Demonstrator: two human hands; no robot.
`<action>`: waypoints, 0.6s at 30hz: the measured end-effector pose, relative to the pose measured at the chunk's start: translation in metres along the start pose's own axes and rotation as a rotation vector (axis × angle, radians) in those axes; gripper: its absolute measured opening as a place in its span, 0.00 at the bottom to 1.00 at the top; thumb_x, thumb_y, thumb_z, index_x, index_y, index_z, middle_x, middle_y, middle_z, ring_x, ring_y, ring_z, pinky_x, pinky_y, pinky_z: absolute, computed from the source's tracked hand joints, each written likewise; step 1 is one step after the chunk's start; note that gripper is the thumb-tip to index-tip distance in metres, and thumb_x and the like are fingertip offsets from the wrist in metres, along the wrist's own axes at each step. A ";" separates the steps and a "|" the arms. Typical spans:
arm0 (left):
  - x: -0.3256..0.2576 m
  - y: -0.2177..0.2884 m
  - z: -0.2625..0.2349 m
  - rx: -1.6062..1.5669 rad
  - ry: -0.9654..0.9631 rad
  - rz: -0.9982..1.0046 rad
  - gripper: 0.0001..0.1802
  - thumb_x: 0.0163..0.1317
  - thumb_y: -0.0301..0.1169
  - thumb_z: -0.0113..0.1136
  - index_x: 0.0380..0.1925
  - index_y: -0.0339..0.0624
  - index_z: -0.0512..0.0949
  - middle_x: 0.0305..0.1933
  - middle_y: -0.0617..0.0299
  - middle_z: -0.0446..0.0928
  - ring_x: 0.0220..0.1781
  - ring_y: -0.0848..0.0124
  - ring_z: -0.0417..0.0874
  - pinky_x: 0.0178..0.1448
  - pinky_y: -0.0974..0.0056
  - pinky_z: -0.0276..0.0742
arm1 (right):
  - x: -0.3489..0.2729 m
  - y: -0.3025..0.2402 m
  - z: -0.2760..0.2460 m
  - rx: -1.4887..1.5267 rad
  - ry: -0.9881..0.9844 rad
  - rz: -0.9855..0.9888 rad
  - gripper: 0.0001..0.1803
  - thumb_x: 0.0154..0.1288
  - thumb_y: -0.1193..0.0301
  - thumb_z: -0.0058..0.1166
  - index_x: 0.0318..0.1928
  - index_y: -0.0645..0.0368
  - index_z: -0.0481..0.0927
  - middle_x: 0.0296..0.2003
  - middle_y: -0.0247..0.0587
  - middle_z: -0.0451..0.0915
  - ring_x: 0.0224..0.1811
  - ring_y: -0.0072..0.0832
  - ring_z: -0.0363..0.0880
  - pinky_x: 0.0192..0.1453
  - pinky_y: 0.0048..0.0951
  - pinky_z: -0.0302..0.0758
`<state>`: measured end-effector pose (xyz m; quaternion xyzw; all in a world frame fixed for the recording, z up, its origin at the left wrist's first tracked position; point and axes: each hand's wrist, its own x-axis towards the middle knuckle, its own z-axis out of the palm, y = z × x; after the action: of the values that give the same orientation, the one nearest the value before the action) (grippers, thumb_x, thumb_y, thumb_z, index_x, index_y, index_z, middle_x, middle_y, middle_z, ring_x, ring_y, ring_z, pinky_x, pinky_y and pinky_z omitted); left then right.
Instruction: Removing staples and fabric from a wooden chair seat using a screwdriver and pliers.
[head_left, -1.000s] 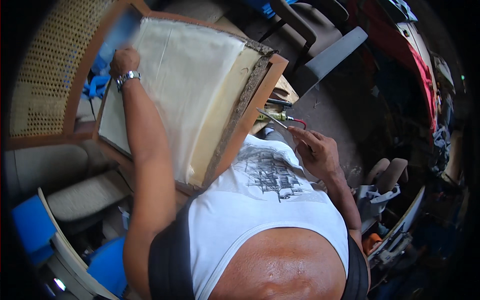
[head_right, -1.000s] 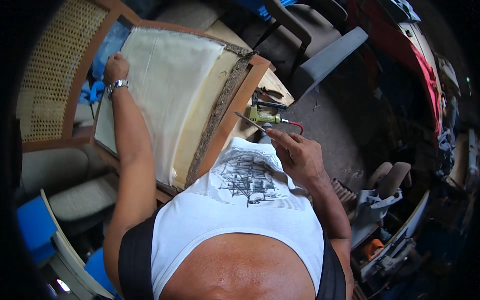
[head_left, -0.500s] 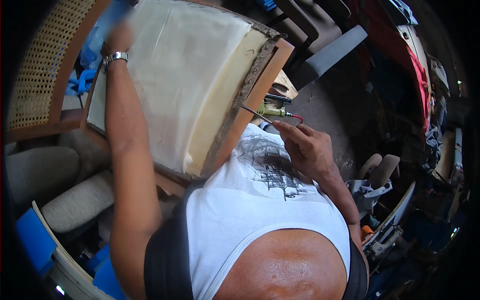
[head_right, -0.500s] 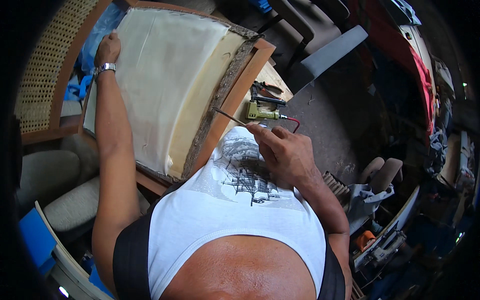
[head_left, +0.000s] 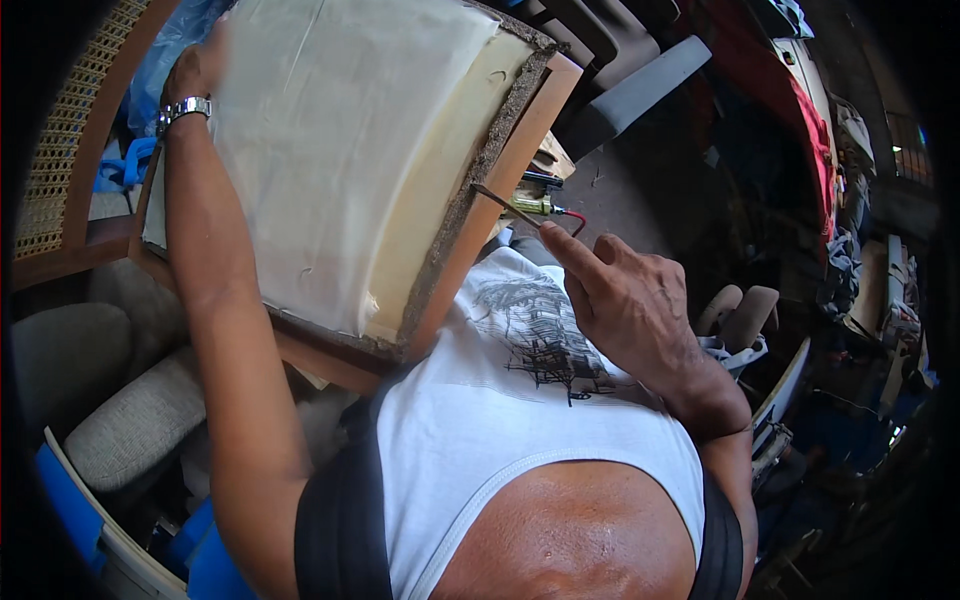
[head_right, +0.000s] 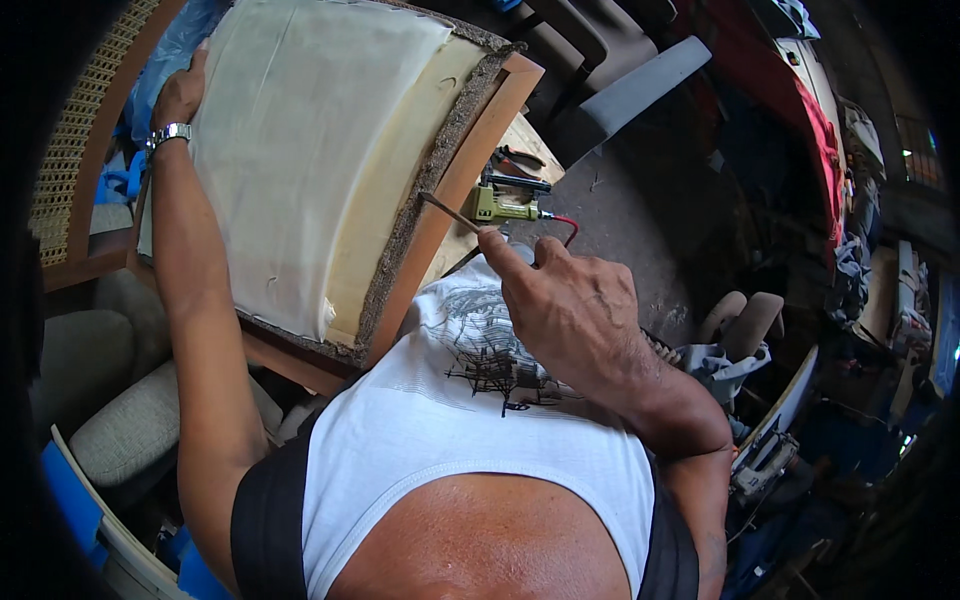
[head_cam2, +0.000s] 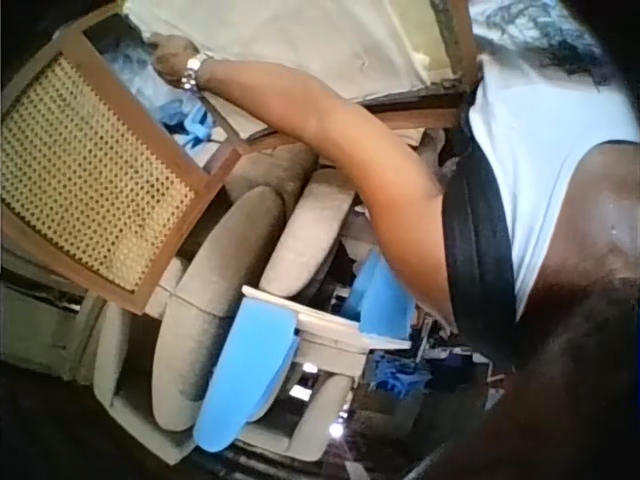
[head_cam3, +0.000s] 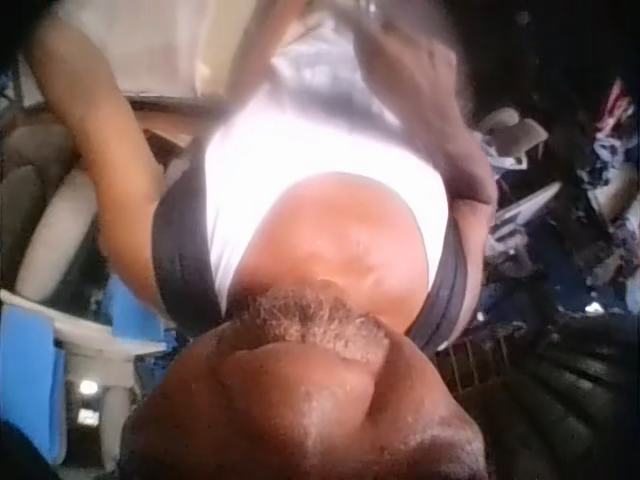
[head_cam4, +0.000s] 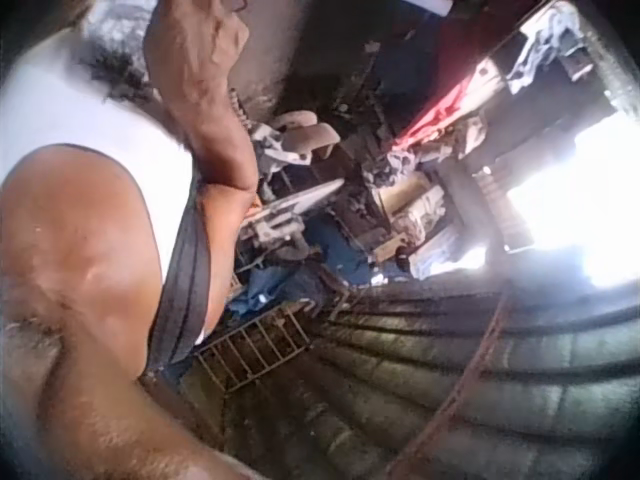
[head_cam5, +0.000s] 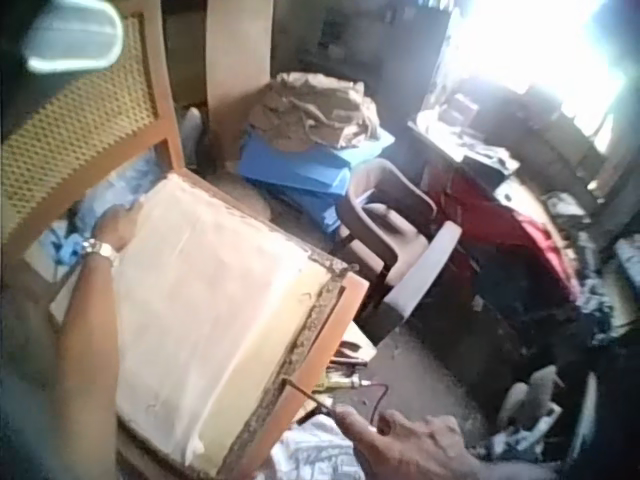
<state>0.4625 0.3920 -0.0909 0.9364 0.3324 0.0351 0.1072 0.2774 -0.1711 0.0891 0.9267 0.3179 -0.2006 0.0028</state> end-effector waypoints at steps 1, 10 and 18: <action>0.001 0.000 0.002 -0.003 -0.010 -0.001 0.53 0.66 0.76 0.32 0.59 0.37 0.82 0.63 0.34 0.78 0.68 0.35 0.76 0.69 0.41 0.71 | 0.005 -0.004 -0.008 -0.003 -0.010 0.003 0.26 0.74 0.69 0.53 0.71 0.48 0.72 0.31 0.45 0.79 0.24 0.37 0.83 0.23 0.40 0.75; 0.008 -0.020 0.014 -0.037 -0.025 -0.002 0.53 0.72 0.70 0.27 0.60 0.29 0.79 0.64 0.29 0.75 0.70 0.35 0.73 0.73 0.43 0.67 | 0.022 0.005 0.010 0.075 0.001 0.003 0.29 0.69 0.71 0.56 0.70 0.45 0.73 0.31 0.44 0.79 0.25 0.39 0.83 0.25 0.44 0.77; 0.000 -0.014 0.015 0.041 0.045 0.001 0.52 0.68 0.74 0.30 0.64 0.39 0.78 0.69 0.35 0.73 0.73 0.35 0.70 0.73 0.41 0.66 | 0.003 0.042 0.074 0.281 0.287 -0.084 0.29 0.66 0.72 0.62 0.68 0.41 0.77 0.29 0.38 0.76 0.23 0.36 0.80 0.24 0.38 0.76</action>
<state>0.4559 0.4003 -0.1084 0.9376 0.3346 0.0493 0.0807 0.2766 -0.2125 0.0152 0.9229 0.3222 -0.1090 -0.1803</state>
